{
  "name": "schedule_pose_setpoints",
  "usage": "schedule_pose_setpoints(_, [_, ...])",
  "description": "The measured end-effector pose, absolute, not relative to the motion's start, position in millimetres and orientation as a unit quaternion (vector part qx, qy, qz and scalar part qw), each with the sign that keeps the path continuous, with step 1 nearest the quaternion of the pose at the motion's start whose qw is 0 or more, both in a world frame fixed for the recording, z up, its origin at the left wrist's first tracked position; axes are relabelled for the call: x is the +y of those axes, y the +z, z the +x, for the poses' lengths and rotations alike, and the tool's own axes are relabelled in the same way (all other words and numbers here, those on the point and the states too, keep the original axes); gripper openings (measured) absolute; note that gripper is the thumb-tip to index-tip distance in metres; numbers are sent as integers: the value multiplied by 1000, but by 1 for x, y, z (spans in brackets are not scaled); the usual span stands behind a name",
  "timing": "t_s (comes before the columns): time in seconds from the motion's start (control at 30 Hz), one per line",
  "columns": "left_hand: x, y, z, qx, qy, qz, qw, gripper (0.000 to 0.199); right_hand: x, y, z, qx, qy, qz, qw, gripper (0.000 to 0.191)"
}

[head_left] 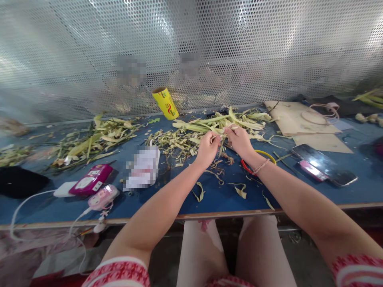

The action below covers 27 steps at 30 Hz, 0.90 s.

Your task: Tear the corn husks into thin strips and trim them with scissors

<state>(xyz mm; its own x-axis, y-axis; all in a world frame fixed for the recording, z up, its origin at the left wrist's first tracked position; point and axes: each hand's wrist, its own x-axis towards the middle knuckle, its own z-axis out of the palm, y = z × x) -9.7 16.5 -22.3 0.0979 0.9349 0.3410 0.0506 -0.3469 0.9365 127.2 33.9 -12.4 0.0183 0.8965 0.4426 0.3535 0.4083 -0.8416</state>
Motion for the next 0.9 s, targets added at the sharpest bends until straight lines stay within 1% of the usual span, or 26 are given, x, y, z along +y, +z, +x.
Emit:
schedule_pose_setpoints(0.13, [12,-18,-8,401,540,613,415,27,35,-12,128,-651,263,-470,534,39])
schedule_pose_setpoints(0.4, [13,-20,-8,398,540,619,408,31,36,-10,128,-639,284,-472,538,33])
schedule_pose_setpoints(0.5, [14,-21,-8,391,544,599,439,30,36,-10,128,-632,299,-471,538,32])
schedule_pose_setpoints(0.7, [12,-13,-5,384,570,498,529,26,35,-9,127,-641,299,-465,533,35])
schedule_pose_setpoints(0.9, [11,-5,-7,370,578,452,570,24,35,-8,126,-654,298,-451,529,37])
